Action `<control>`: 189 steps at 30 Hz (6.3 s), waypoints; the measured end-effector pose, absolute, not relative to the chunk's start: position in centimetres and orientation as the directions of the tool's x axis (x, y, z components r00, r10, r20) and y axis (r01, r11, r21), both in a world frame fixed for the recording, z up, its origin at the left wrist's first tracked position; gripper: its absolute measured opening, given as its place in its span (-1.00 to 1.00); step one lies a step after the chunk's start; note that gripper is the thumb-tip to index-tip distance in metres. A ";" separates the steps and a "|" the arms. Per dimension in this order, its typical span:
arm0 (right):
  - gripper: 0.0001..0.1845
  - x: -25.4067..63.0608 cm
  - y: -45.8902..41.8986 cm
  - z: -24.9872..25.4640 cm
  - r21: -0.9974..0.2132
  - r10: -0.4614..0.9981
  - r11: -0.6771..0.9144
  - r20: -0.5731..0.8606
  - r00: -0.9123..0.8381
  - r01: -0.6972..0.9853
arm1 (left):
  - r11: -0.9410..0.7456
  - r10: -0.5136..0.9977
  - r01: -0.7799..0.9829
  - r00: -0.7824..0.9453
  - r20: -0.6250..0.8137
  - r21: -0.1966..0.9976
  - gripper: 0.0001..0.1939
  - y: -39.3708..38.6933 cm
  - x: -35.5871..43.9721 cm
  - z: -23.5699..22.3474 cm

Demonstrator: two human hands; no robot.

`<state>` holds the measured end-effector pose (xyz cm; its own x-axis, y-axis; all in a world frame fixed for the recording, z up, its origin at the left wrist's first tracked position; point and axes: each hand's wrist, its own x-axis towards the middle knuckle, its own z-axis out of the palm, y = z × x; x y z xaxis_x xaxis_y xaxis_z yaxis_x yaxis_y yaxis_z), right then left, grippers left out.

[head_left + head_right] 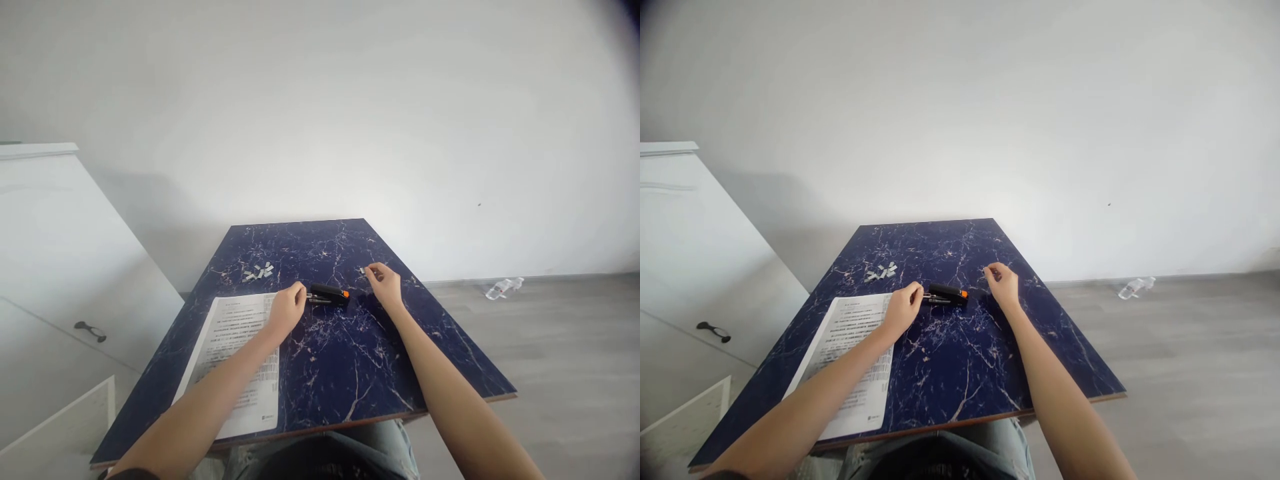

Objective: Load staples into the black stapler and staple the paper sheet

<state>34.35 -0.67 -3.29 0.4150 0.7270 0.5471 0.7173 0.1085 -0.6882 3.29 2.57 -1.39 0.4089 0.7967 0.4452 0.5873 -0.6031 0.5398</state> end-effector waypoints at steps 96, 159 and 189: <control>-0.48 26.5 -2.4 -1.9 -0.521 0.851 0.485 0.465 -0.244 0.702 | -0.445 0.890 0.356 0.280 0.360 0.822 -0.83 2.3 3.9 -2.8; -0.71 26.5 -2.5 -2.7 -0.655 0.937 0.231 0.348 0.017 0.719 | -0.475 0.870 0.510 0.394 0.296 0.717 -0.72 1.6 3.9 -2.2; -0.50 40.6 -19.1 -4.9 -0.573 0.819 -0.240 0.314 0.480 0.784 | -0.551 0.814 0.679 0.566 0.133 0.485 -0.69 1.9 4.1 -2.5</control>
